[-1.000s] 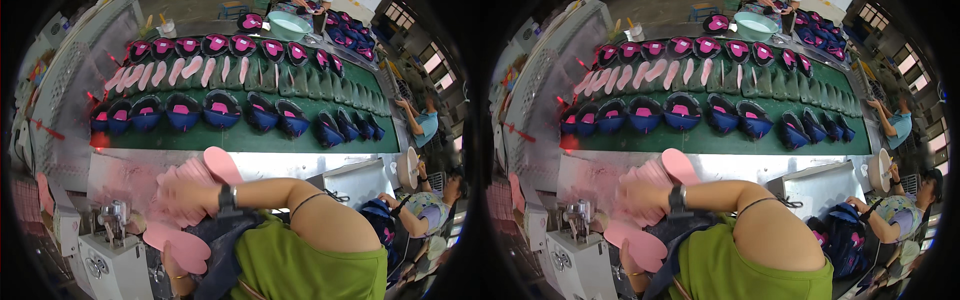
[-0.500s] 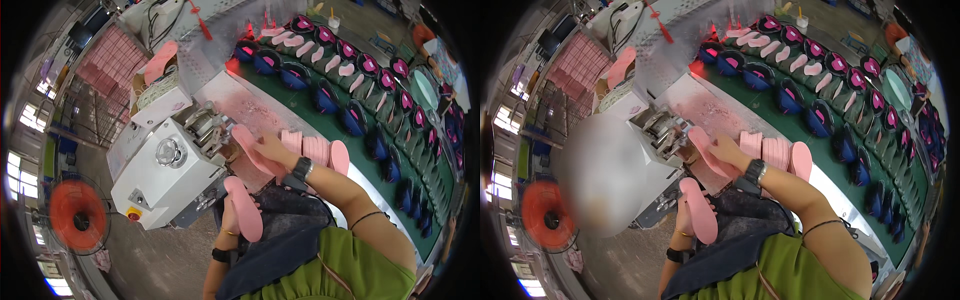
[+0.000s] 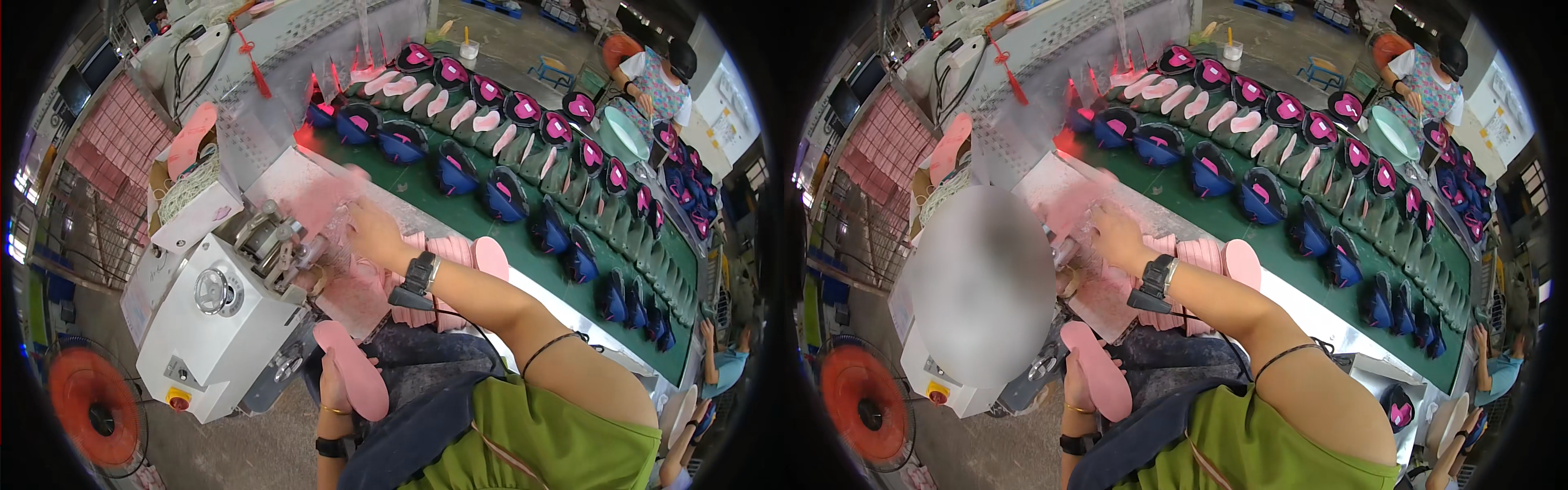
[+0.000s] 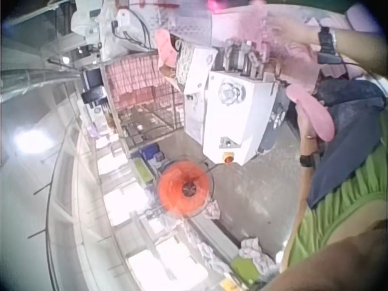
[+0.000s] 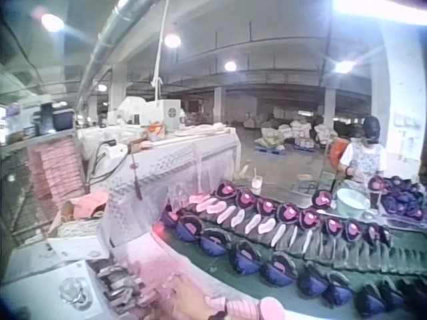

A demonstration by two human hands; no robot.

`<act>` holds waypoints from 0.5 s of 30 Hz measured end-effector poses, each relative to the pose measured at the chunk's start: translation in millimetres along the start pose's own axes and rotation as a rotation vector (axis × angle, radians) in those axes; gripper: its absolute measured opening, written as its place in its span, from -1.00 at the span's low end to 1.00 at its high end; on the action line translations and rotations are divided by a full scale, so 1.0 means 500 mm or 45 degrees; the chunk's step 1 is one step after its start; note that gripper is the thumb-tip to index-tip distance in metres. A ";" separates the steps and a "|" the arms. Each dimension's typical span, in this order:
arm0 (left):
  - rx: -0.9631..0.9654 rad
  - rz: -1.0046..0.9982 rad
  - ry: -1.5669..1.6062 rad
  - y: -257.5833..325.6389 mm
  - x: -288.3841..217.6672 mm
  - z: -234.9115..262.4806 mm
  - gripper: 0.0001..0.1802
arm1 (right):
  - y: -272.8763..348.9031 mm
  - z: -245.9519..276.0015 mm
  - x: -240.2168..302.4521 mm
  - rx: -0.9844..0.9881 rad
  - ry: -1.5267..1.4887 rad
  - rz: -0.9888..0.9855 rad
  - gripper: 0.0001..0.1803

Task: Feed shoe soles into a processing machine and place the finished components into shoe lasts on an assembly conveyor.

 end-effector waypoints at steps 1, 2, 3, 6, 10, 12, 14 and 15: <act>0.012 0.005 -0.002 -0.001 0.002 -0.003 -0.33 | -0.002 0.003 -0.013 -0.077 0.068 0.082 -0.63; -0.022 0.020 -0.036 0.002 0.002 -0.005 -0.34 | -0.004 -0.013 -0.025 -0.086 0.076 0.076 -0.63; -0.047 0.038 -0.076 -0.001 0.000 -0.010 -0.35 | -0.011 -0.043 -0.044 -0.063 0.049 0.044 -0.66; -0.100 0.012 -0.023 0.017 0.005 -0.001 -0.35 | -0.032 -0.076 -0.018 0.246 -0.481 -0.099 -0.66; -0.134 -0.087 -0.286 0.055 0.029 0.076 -0.34 | -0.091 -0.134 0.037 0.102 -0.829 -0.438 -0.63; -0.335 -0.007 -0.206 0.054 0.021 0.063 -0.34 | -0.145 -0.163 0.013 -0.016 -0.688 -0.364 -0.64; -0.223 0.067 -0.147 0.029 0.023 0.080 -0.35 | -0.151 -0.137 -0.029 -0.167 -0.697 -0.407 -0.66; -0.145 0.101 -0.060 0.009 0.026 0.073 -0.36 | -0.141 -0.109 -0.066 -0.277 -0.706 -0.404 -0.68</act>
Point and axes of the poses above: each hand's wrist, its own y-axis away from the middle knuckle, its own z-axis out of the back of the hand, x = y × z, the point moved 2 cm from there along -y, towards the middle knuckle, and after that the axes turned 13 degrees about x, right-handed, at the moved point
